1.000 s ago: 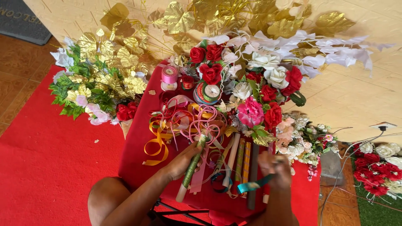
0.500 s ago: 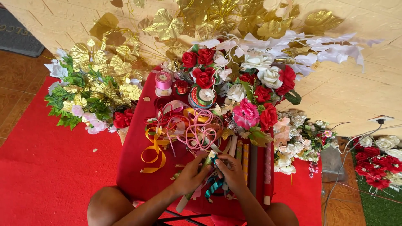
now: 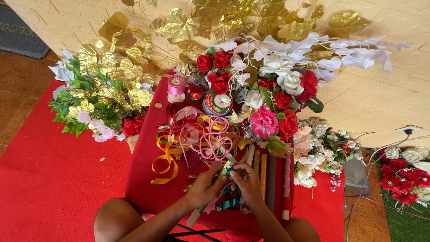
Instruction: The person sits on a red mat and wraps colorful ribbons around cylindrical sticks. They handle multiple ribbons and sticks, winding the ribbons tightly around the sticks to create decorative items.
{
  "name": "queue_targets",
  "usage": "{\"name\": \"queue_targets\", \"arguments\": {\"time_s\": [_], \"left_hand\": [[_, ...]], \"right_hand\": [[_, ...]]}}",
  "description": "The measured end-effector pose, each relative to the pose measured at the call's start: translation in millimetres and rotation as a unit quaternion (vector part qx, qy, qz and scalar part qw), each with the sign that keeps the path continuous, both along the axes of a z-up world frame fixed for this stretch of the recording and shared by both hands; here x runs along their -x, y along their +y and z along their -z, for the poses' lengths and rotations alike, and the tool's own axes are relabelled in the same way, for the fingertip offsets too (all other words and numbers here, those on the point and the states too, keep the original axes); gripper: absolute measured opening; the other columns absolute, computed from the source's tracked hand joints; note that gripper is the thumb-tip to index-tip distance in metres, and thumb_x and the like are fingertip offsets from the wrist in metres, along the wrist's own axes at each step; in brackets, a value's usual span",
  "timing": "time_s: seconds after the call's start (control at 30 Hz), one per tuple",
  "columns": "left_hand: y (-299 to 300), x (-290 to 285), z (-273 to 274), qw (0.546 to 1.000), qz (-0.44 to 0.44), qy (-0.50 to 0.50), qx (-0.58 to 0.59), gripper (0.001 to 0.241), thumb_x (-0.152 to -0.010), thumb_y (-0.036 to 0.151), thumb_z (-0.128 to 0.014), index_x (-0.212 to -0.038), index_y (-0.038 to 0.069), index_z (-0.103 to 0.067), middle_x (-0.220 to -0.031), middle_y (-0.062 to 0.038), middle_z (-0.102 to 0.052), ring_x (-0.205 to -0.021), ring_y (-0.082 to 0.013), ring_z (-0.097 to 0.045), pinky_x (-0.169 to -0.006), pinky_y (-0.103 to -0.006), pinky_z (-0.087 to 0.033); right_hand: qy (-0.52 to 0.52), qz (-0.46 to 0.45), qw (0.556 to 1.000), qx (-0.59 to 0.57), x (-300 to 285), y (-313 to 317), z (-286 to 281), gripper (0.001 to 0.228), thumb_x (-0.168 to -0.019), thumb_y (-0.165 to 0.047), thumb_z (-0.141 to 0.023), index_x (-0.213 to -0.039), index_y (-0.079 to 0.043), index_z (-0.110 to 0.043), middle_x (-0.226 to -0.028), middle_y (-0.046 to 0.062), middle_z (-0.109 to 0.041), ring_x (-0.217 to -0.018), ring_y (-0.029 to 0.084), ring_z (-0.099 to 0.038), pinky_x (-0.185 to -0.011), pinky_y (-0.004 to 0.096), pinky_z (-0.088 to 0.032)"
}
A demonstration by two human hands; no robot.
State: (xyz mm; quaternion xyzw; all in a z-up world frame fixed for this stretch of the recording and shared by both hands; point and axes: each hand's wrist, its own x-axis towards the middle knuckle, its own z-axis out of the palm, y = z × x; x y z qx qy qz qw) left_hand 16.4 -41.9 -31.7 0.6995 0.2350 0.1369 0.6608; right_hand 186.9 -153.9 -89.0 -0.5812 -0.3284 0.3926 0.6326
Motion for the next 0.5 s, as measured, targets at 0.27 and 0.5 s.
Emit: {"name": "queue_targets", "arguments": {"time_s": [0.27,0.5], "left_hand": [[-1.2,-1.0,-1.6,0.999,-0.009,-0.042,-0.014,0.038,-0.106,0.026,-0.053,-0.141,0.012,-0.048,-0.089,-0.005,-0.071,-0.064,-0.0137,-0.058,-0.059,-0.033,-0.046],[1.6,0.2,0.9,0.998,0.015,-0.056,-0.015,0.032,-0.106,0.026,-0.053,-0.134,0.011,-0.049,-0.104,-0.008,-0.076,-0.079,-0.0185,-0.072,-0.069,-0.0348,-0.058]], "right_hand": [[0.0,0.006,1.0,0.01,0.4,0.9,-8.7,0.011,-0.098,-0.013,-0.07,-0.1,-0.005,-0.063,-0.075,0.009,-0.062,-0.048,0.021,-0.061,-0.047,0.035,-0.056],[0.019,0.001,1.0,-0.004,0.7,0.1,-7.8,0.015,-0.098,-0.011,-0.07,-0.102,-0.007,-0.056,-0.076,0.009,-0.061,-0.049,0.021,-0.06,-0.046,0.033,-0.056]]}}
